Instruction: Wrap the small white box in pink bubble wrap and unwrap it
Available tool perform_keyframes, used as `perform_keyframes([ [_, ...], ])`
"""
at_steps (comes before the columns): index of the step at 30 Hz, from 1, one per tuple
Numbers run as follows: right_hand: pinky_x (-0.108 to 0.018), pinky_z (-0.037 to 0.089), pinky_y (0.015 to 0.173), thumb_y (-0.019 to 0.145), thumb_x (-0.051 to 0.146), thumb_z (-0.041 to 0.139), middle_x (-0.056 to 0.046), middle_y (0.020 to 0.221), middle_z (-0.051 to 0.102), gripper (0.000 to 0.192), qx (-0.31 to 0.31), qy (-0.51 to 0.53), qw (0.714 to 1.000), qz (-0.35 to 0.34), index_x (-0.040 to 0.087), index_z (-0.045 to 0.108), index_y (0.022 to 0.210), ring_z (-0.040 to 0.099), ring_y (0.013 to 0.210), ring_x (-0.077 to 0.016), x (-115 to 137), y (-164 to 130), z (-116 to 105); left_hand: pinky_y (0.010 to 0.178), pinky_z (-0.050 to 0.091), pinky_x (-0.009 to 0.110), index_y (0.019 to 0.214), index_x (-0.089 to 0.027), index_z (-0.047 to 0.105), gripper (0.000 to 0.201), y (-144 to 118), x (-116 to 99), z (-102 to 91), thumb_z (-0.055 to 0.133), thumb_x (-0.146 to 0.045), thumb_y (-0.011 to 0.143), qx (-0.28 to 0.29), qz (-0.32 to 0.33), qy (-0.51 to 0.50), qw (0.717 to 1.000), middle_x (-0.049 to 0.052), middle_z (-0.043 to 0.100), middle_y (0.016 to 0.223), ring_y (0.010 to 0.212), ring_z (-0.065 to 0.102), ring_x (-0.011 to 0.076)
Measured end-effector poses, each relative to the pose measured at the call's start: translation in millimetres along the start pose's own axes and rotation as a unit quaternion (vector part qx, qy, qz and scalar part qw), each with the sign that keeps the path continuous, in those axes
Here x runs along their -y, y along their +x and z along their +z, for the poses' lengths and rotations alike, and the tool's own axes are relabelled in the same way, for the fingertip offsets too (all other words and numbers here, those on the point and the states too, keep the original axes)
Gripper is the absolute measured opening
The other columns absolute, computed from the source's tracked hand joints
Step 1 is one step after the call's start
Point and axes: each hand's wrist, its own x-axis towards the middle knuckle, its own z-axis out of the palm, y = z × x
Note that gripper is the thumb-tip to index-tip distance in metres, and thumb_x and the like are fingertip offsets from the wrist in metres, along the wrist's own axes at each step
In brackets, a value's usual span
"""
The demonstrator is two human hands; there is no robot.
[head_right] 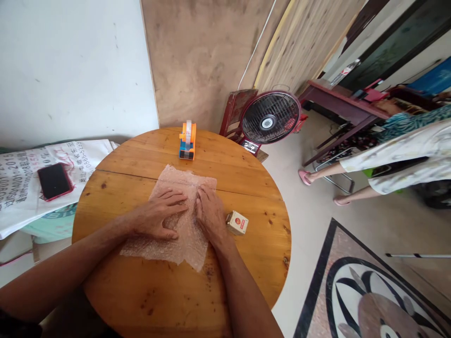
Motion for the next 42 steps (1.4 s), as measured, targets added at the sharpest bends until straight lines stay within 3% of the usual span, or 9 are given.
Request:
perform_keyframes([
  [8, -0.048, 0.049, 0.104, 0.095, 0.019, 0.043, -0.012, 0.126, 0.067, 0.031, -0.01, 0.064, 0.998, -0.015, 0.021, 0.067, 0.115, 0.061, 0.12, -0.0249, 10.6, -2.3, -20.8, 0.118, 0.02, 0.056, 0.132, -0.015, 0.058, 0.083, -1.7, 3.9, 1.7, 0.07, -0.067, 0.069, -0.022, 0.03, 0.001, 0.999, 0.02, 0.045, 0.149, 0.14, 0.036, 0.0396],
  [13, -0.049, 0.05, 0.103, 0.094, 0.026, 0.05, -0.012, 0.127, 0.067, 0.028, 0.062, 0.037, 0.997, -0.013, 0.02, 0.069, 0.113, 0.061, 0.119, -0.0278, 20.3, -11.8, -70.4, 0.117, 0.021, 0.056, 0.132, -0.015, 0.059, 0.083, -1.7, 8.3, 4.6, 0.07, -0.068, 0.068, -0.043, 0.049, 0.007, 0.998, 0.02, 0.046, 0.148, 0.14, 0.036, 0.0394],
  [17, -0.05, 0.049, 0.102, 0.093, 0.031, 0.053, -0.011, 0.13, 0.065, 0.033, 0.078, -0.016, 0.997, 0.014, 0.022, 0.064, 0.123, 0.06, 0.121, -0.0285, 9.3, -34.8, -104.1, 0.116, 0.022, 0.057, 0.131, -0.015, 0.059, 0.083, -1.8, 7.9, 4.2, 0.072, -0.066, 0.067, -0.038, 0.05, 0.008, 0.998, 0.021, 0.046, 0.148, 0.139, 0.038, 0.0398],
  [21, -0.059, 0.049, 0.097, 0.079, 0.03, 0.065, -0.018, 0.132, 0.062, 0.058, 0.099, -0.105, 0.985, 0.094, 0.017, 0.054, 0.134, 0.059, 0.12, -0.0388, -23.8, -61.8, -102.8, 0.117, 0.021, 0.058, 0.132, -0.014, 0.058, 0.083, -3.1, 7.2, 3.7, 0.072, -0.066, 0.068, -0.024, 0.043, 0.006, 0.999, 0.021, 0.045, 0.148, 0.14, 0.036, 0.0402],
  [25, -0.051, 0.053, 0.089, 0.078, 0.026, 0.062, -0.016, 0.117, 0.07, 0.049, 0.113, -0.076, 0.979, 0.152, 0.016, 0.059, 0.126, 0.066, 0.106, -0.0351, -43.3, -72.4, -94.4, 0.118, 0.018, 0.058, 0.133, -0.015, 0.058, 0.082, -4.3, 8.4, 5.0, 0.072, -0.065, 0.069, -0.028, 0.039, 0.003, 0.999, 0.02, 0.044, 0.149, 0.142, 0.033, 0.04],
  [29, -0.043, 0.054, 0.083, 0.077, 0.033, 0.066, -0.01, 0.103, 0.073, 0.038, 0.059, 0.025, 0.978, 0.198, 0.019, 0.062, 0.112, 0.068, 0.095, -0.0296, -18.0, -68.2, -110.8, 0.117, 0.021, 0.057, 0.131, -0.015, 0.059, 0.082, -4.4, 8.1, 5.5, 0.072, -0.066, 0.069, -0.032, 0.047, 0.007, 0.998, 0.021, 0.045, 0.149, 0.141, 0.034, 0.0404],
  [32, -0.034, 0.053, 0.08, 0.08, 0.039, 0.069, -0.004, 0.101, 0.072, 0.041, 0.082, 0.216, 0.963, 0.14, 0.023, 0.059, 0.116, 0.068, 0.089, -0.0222, 26.1, -58.5, -124.3, 0.116, 0.022, 0.058, 0.131, -0.015, 0.059, 0.082, -4.0, 7.7, 5.8, 0.071, -0.067, 0.068, -0.041, 0.052, 0.008, 0.998, 0.021, 0.046, 0.148, 0.14, 0.036, 0.0405],
  [37, -0.033, 0.05, 0.087, 0.079, 0.025, 0.071, -0.004, 0.116, 0.065, 0.039, 0.229, 0.337, 0.913, -0.032, 0.025, 0.057, 0.115, 0.063, 0.101, -0.0203, 78.1, -24.3, -93.8, 0.117, 0.023, 0.055, 0.129, -0.018, 0.058, 0.055, -4.3, 11.2, 6.6, 0.066, -0.042, 0.08, -0.041, 0.057, -0.004, 0.998, 0.017, 0.05, 0.146, 0.139, 0.039, 0.035],
  [42, -0.042, 0.043, 0.103, 0.074, 0.029, 0.074, -0.008, 0.13, 0.057, 0.036, 0.148, 0.4, 0.904, -0.031, 0.023, 0.057, 0.106, 0.053, 0.123, -0.0263, 55.6, 5.7, -36.1, 0.121, 0.019, 0.052, 0.144, -0.014, 0.038, 0.093, -5.2, 10.1, 7.6, 0.078, -0.048, 0.067, -0.082, 0.04, -0.069, 0.993, 0.018, 0.044, 0.149, 0.14, 0.036, 0.0351],
])
